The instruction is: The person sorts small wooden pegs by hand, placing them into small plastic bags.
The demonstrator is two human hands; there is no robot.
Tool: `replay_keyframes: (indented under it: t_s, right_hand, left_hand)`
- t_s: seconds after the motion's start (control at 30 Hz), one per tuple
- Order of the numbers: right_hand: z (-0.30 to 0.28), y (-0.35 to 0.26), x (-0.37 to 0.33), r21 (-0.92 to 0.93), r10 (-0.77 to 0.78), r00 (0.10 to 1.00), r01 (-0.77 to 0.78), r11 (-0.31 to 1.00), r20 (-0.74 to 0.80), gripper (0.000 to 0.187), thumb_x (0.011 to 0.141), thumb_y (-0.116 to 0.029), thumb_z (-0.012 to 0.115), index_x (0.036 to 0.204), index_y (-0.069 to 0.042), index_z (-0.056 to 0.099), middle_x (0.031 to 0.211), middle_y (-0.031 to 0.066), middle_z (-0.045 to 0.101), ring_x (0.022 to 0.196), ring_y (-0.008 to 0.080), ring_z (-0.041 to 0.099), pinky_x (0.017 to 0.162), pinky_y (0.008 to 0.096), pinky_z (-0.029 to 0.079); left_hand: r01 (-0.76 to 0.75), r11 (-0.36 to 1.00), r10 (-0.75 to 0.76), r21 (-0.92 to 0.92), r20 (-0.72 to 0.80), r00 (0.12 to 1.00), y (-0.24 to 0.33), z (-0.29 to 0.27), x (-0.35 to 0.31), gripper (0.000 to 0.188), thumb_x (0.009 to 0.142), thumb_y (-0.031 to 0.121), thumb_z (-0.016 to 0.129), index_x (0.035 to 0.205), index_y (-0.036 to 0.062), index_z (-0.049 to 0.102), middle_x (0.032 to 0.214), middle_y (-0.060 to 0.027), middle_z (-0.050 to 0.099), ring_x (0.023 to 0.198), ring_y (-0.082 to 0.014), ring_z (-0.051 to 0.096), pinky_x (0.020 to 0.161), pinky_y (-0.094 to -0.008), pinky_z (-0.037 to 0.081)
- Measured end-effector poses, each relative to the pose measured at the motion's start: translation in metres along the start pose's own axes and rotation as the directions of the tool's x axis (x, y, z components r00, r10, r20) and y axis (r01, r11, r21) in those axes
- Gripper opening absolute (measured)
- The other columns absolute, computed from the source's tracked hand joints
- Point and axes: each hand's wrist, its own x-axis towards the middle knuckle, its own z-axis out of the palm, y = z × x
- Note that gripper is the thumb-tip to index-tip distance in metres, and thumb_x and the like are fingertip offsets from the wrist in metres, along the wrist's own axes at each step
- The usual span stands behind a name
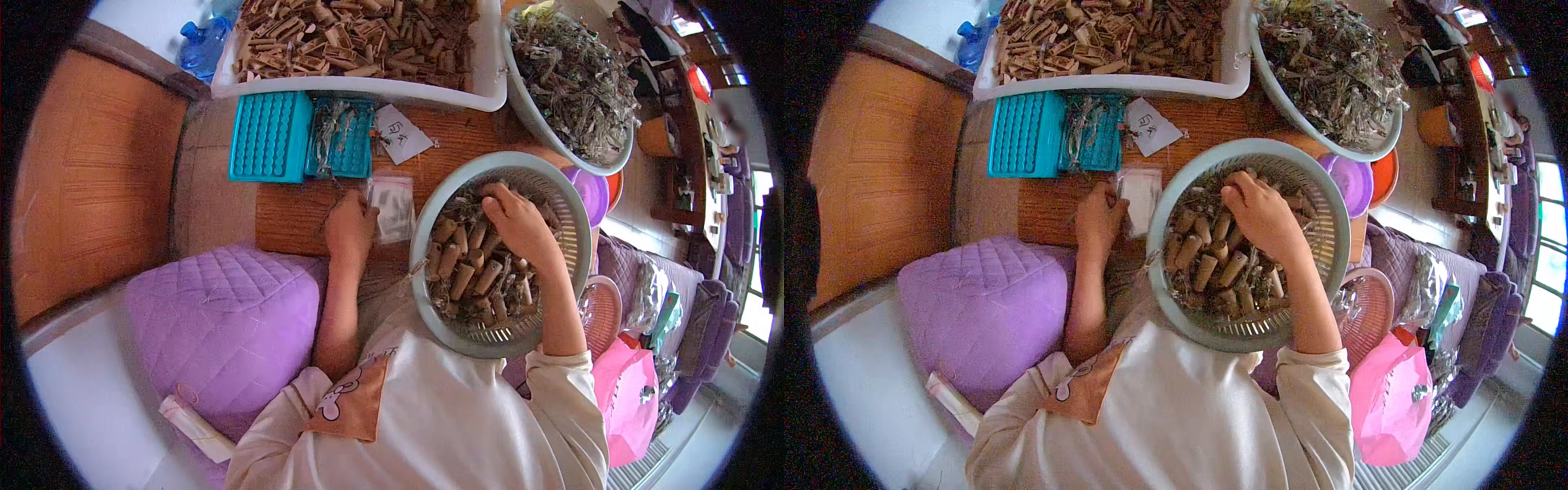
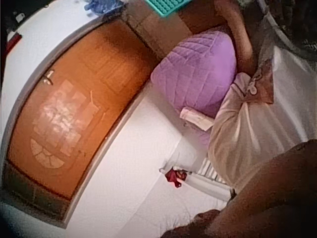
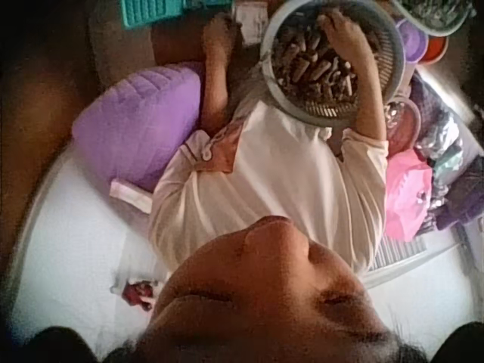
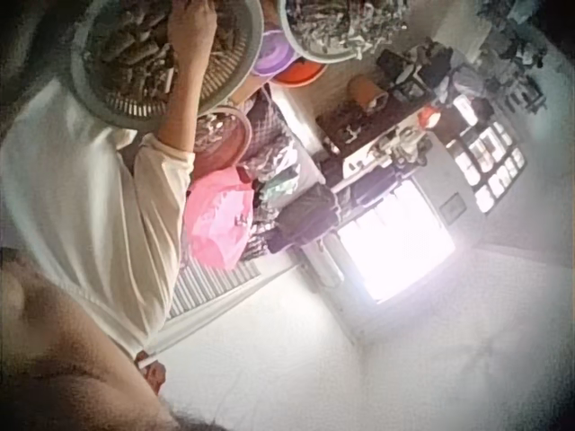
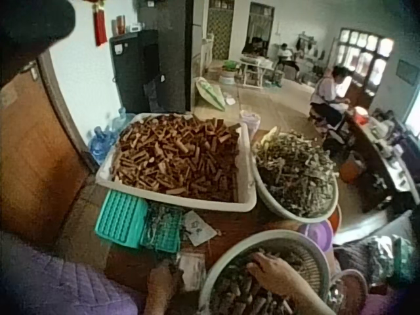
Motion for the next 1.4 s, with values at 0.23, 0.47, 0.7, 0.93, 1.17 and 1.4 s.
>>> replay_keyframes:
  t_s: [0.23,0.47,0.7,0.93,1.17,1.4]
  right_hand:
    - [-0.006,0.007,-0.026,0.331,0.135,0.973,-0.067,0.941,-0.188,0.016,0.089,-0.018,0.039,0.087,-0.002,0.039,0.069,0.0127,0.05,0.066,0.0257,0.052,0.059,0.0316,0.041]
    - [-0.019,-0.003,-0.053,0.891,0.274,0.931,0.1,0.443,-0.241,0.017,0.089,-0.027,0.043,0.09,-0.011,0.038,0.081,-0.0001,0.04,0.072,0.008,0.041,0.05,0.0233,0.044]
    - [-0.021,-0.02,-0.062,0.873,0.25,0.956,0.014,0.487,-0.155,0.019,0.083,-0.003,0.046,0.092,-0.012,0.032,0.083,0.0009,0.04,0.069,0.0063,0.039,0.051,0.0205,0.04]
    - [-0.009,-0.043,-0.057,0.917,0.109,0.977,0.132,0.377,-0.185,0.02,0.086,-0.014,0.049,0.089,-0.012,0.029,0.076,0.0005,0.037,0.058,0.0054,0.034,0.048,0.0167,0.032]
    - [0.009,-0.056,-0.051,0.84,-0.048,0.965,0.248,0.483,-0.257,0.024,0.085,-0.02,0.05,0.089,-0.011,0.029,0.077,-0.0013,0.034,0.061,0.0053,0.034,0.051,0.0172,0.034]
    - [0.006,-0.05,-0.053,0.9,0.035,0.961,0.243,0.362,-0.274,0.024,0.085,-0.026,0.05,0.088,-0.011,0.031,0.077,0.0022,0.041,0.065,0.0079,0.038,0.055,0.0185,0.034]
  left_hand:
    - [-0.078,0.995,0.083,0.054,-0.087,0.993,0.006,-0.003,-0.003,0.013,0.074,0.012,0.055,0.084,0.0037,0.053,0.077,-0.0206,0.058,0.075,-0.0378,0.055,0.065,-0.0455,0.043]
    - [-0.144,0.984,0.154,0.108,-0.098,0.983,0.015,-0.014,-0.008,0.011,0.074,0.007,0.052,0.085,0.0042,0.052,0.073,-0.023,0.057,0.07,-0.0393,0.056,0.061,-0.0458,0.044]
    - [-0.263,0.956,0.231,-0.127,-0.221,0.947,0.035,-0.031,-0.011,0.009,0.076,0.005,0.05,0.084,0.0009,0.051,0.074,-0.0192,0.059,0.068,-0.0331,0.058,0.06,-0.0403,0.045]
    - [0.379,-0.268,0.565,-0.886,0.174,0.807,0.05,-0.042,-0.036,0.028,0.076,0.017,0.063,0.097,0.0029,0.052,0.075,-0.0004,0.056,0.064,-0.0076,0.053,0.06,-0.0224,0.045]
    - [0.334,0.213,0.645,-0.918,0.389,0.658,0.08,-0.043,-0.055,0.023,0.076,0.014,0.063,0.093,0.0029,0.051,0.074,-0.0002,0.057,0.066,-0.0075,0.055,0.059,-0.0227,0.045]
    - [-0.064,0.609,0.299,-0.791,0.154,0.942,0.054,-0.058,-0.026,0.012,0.077,0.009,0.059,0.085,0.0018,0.054,0.071,-0.0021,0.059,0.064,-0.008,0.055,0.057,-0.0214,0.044]
